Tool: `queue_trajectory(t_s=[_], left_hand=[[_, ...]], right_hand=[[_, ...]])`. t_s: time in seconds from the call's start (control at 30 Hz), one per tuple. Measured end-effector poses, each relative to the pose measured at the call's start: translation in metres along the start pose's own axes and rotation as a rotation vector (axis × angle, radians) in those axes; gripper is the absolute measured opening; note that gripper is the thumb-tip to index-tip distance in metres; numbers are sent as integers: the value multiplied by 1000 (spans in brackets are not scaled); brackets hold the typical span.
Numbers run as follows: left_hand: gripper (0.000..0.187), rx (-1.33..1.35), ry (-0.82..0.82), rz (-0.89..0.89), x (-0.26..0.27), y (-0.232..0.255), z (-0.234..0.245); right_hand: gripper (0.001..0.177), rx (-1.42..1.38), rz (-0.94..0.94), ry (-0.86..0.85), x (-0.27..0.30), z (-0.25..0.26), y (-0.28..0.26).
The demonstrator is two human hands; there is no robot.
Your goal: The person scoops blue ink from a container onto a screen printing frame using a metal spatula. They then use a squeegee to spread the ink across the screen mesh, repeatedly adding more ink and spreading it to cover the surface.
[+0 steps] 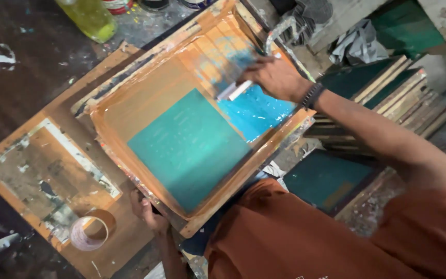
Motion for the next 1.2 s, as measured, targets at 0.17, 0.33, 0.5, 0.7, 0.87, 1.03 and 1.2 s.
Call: queue_trajectory(t_s=[0.17, 0.33, 0.5, 0.7, 0.87, 1.03, 1.2], left_hand=[[41, 105, -32, 37, -1, 1, -4], [42, 125, -51, 13, -2, 10, -11], [44, 24, -61, -64, -3, 7, -8], [46, -46, -26, -64, -4, 0, -2], [26, -642, -127, -885, 11, 14, -7], [46, -18, -55, -36, 1, -7, 4], [45, 80, -41, 18, 2, -2, 0]], right_hand=[[49, -45, 54, 53, 53, 22, -13], [40, -23, -419, -55, 52, 0, -23], [31, -128, -480, 24, 21, -12, -26], [24, -43, -548, 54, 49, -13, 0], [28, 6, -484, 53, 56, -5, -42], [20, -156, -634, -115, 41, 2, -46], [25, -130, -479, -18, 60, 50, -54]])
Point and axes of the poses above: each hand's wrist, its own x-axis away from the middle knuckle, its own z-axis out of the back of the hand, y = z × x, the point moved 4 cm from there along -x, towards the middle knuckle, and after that the axes turned 10 degrees about x, right-handed, at the moved point
